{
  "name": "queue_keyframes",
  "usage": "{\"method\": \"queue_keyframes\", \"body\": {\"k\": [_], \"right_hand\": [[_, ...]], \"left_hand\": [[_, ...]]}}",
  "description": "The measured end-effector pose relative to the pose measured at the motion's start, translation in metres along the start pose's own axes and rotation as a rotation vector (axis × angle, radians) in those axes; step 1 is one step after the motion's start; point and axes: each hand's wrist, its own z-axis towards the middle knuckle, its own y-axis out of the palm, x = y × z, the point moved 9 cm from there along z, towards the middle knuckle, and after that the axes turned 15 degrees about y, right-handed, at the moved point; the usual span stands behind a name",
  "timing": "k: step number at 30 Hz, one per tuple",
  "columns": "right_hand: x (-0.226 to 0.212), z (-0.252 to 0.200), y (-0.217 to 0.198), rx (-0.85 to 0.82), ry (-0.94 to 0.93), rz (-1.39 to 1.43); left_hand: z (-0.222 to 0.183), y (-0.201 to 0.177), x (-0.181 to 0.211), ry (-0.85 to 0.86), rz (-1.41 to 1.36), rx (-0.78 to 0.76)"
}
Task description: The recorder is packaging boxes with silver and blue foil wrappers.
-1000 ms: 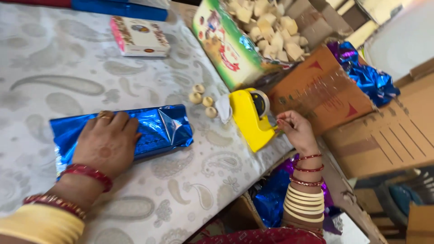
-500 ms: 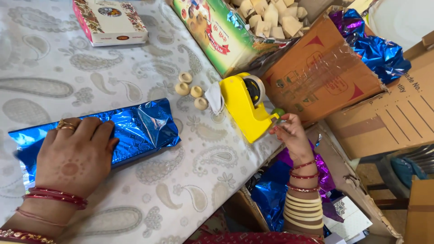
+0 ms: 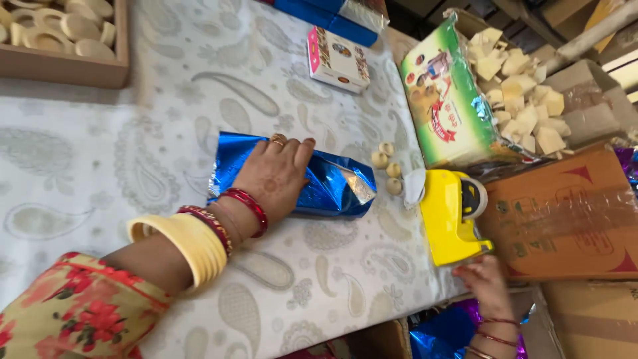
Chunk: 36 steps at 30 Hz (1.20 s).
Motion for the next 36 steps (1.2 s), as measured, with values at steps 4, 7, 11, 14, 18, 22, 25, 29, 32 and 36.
{"method": "queue_keyframes", "body": {"k": [4, 7, 11, 14, 18, 22, 25, 29, 32, 36], "right_hand": [[0.016, -0.008, -0.031, 0.091, 0.012, -0.081], [-0.026, -0.045, -0.034, 0.158, -0.136, -0.144], [-0.170, -0.160, 0.108, -0.109, -0.512, -0.439], [-0.238, -0.227, 0.217, -0.334, -0.807, -0.624], [-0.311, -0.269, 0.346, -0.536, -1.150, -0.809], [-0.353, -0.212, 0.409, -0.471, -1.196, -0.884], [-0.362, -0.174, 0.430, -0.562, -1.086, -0.838], [-0.350, -0.146, 0.435, -0.706, -0.911, -0.747], [-0.337, -0.133, 0.435, -0.766, -0.911, -0.686], [-0.327, -0.130, 0.440, -0.764, -0.992, -0.712]], "left_hand": [[-0.002, -0.001, -0.003, -0.024, -0.019, 0.032], [-0.003, 0.004, -0.004, -0.021, -0.058, 0.020], [0.000, 0.003, 0.002, 0.016, -0.022, 0.010], [0.000, 0.000, 0.002, 0.003, -0.030, -0.003], [-0.002, 0.000, -0.001, -0.009, -0.055, 0.014], [-0.002, 0.004, 0.000, 0.023, -0.035, 0.035], [-0.004, 0.009, -0.009, -0.080, -0.066, -0.010], [-0.006, 0.001, -0.007, -0.050, -0.047, 0.061], [-0.005, 0.000, -0.005, -0.030, -0.081, 0.059], [-0.005, 0.004, -0.003, -0.013, -0.161, 0.036]]}}
